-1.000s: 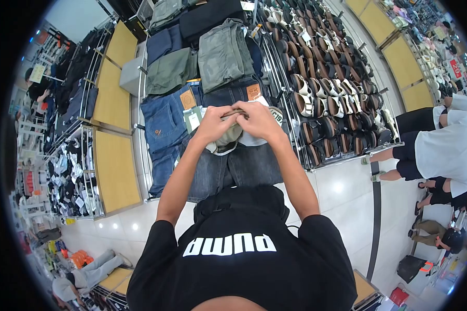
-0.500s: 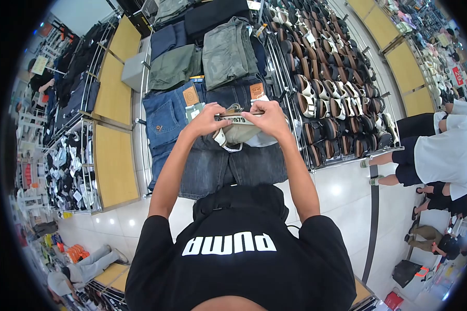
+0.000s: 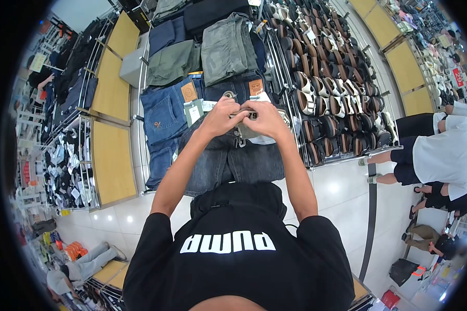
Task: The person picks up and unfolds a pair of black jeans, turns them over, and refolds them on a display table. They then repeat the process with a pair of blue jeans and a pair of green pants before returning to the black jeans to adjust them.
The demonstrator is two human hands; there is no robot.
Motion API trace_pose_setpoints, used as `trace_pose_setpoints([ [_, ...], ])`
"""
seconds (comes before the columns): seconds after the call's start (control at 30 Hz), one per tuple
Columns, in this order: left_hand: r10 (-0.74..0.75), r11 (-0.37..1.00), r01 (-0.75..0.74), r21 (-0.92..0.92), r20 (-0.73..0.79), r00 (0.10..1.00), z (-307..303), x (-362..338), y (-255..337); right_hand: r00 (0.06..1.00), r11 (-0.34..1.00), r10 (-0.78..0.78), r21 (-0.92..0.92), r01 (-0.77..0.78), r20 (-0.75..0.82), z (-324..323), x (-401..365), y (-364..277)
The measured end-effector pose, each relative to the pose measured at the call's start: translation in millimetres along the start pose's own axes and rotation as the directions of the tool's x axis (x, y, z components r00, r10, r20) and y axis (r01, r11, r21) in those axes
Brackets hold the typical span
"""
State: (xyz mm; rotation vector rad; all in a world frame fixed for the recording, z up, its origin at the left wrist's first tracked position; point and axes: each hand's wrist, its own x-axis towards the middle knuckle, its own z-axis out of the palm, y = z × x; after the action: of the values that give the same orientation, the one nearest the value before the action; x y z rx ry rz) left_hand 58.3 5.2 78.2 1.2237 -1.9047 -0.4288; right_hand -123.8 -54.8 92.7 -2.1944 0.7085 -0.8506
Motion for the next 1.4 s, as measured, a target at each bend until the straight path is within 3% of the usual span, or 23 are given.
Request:
trace_pose_setpoints([
  [0.07,-0.07,0.997,0.068,0.028,0.051,0.996,-1.9,-5.7,-5.9,0.967,0.986,0.156,0.031,-0.166,0.201,-4.5,-1.0,1.8],
  [0.13,-0.061,0.998,0.059,-0.026,-0.078,0.995,-2.9,-12.4,-6.8,0.963,0.983,0.173,0.025,-0.182,0.207,-5.8,-1.9,-1.7],
  [0.2,-0.149,0.988,0.147,-0.051,-0.038,0.988,-8.9,-21.9,-10.6,0.958,0.98,0.189,0.019,-0.198,0.216,-5.5,-3.9,-2.1],
  [0.27,-0.237,0.969,0.237,-0.073,0.004,0.972,-13.3,-31.1,-15.4,0.959,0.963,0.211,0.13,-0.238,0.19,-4.2,-8.0,3.1],
  [0.33,-0.193,0.981,0.192,-0.025,-0.04,0.98,-17.3,-39.5,-19.5,0.97,0.97,0.19,0.123,-0.209,0.154,-1.2,-11.7,8.3],
  [0.4,-0.249,0.966,0.249,0.066,-0.013,0.968,-18.1,-51.0,-31.4,0.98,0.978,0.163,0.113,-0.176,0.118,-2.1,-12.4,11.1],
  [0.47,-0.345,0.908,0.359,0.217,-0.102,0.933,-16.6,-61.3,-40.1,0.95,0.954,0.259,0.106,-0.279,0.172,-4.1,-14.4,10.7],
  [0.53,-0.437,0.876,0.448,0.177,-0.101,0.894,-10.2,-69.7,-50.0,0.956,0.953,0.24,0.146,-0.266,0.171,-2.0,-16.4,13.3],
  [0.6,-0.558,0.829,0.555,-0.069,-0.166,0.813,-4.0,-72.9,-61.0,0.948,0.944,0.253,0.167,-0.285,0.191,-2.9,-19.4,10.2],
  [0.67,-0.564,0.824,0.561,-0.081,-0.21,0.798,1.1,-73.0,-66.1,0.93,0.933,0.295,0.145,-0.331,0.22,-6.2,-19.6,7.4],
  [0.73,-0.755,0.656,0.714,-0.247,-0.219,0.618,7.9,-71.9,-73.0,0.932,0.939,0.291,0.124,-0.322,0.215,-5.5,-23.0,15.8],
  [0.77,-0.61,0.787,0.59,-0.179,-0.367,0.702,20.2,-79.6,-94.4,0.932,0.939,0.29,0.123,-0.321,0.216,-5.7,-24.3,20.2],
  [0.8,-0.61,0.788,0.589,-0.18,-0.368,0.702,17.0,-77.0,-92.4,0.932,0.931,0.315,0.132,-0.34,0.181,-6.4,-25.2,24.6],
  [0.87,-0.758,0.607,0.519,-0.602,-0.241,0.607,10.0,-71.6,-88.1,0.928,0.92,0.346,0.142,-0.365,0.137,-9.7,-28.8,33.4],
  [0.9,-0.811,0.482,0.504,-0.717,-0.146,0.567,4.6,-68.3,-84.8,0.918,0.919,0.384,0.057,-0.391,0.104,-12.7,-29.9,36.7],
  [0.97,-0.786,0.467,0.488,-0.737,-0.094,0.61,-7.7,-63.0,-78.2,0.904,0.895,0.423,-0.186,-0.405,0.066,-18.7,-30.1,43.9],
  [1.0,-0.759,0.452,0.471,-0.758,-0.049,0.649,-13.8,-59.7,-74.5,0.904,0.895,0.423,-0.184,-0.406,0.063,-16.0,-29.9,45.2],
  [1.07,-0.724,0.508,0.471,-0.721,-0.062,0.687,-20.3,-52.5,-64.8,0.976,0.97,0.214,-0.104,-0.218,-0.051,-5.1,-30.4,47.2],
  [1.13,-0.728,0.55,0.589,-0.592,0.004,0.685,-22.8,-43.4,-57.2,0.99,0.992,0.106,-0.079,-0.099,0.091,3.6,-20.3,31.2],
  [1.2,-0.685,0.633,0.536,-0.558,-0.081,0.724,-16.2,-39.7,-61.1,0.974,0.996,0.072,-0.064,-0.06,0.216,16.9,-14.5,11.1],
  [1.27,-0.655,0.738,0.598,-0.314,-0.121,0.746,-15.9,-36.3,-55.6,0.961,0.985,0.172,-0.047,-0.166,0.216,38.0,-16.0,3.7],
  [1.33,-0.633,0.768,0.588,-0.253,-0.167,0.756,-12.9,-33.4,-47.6,0.956,0.979,0.204,-0.055,-0.197,0.21,52.6,-15.0,1.9],
  [1.4,-0.634,0.77,0.612,-0.183,-0.101,0.767,-11.3,-33.2,-44.0,0.958,0.961,0.274,-0.07,-0.268,0.09,63.1,-14.2,0.1],
])
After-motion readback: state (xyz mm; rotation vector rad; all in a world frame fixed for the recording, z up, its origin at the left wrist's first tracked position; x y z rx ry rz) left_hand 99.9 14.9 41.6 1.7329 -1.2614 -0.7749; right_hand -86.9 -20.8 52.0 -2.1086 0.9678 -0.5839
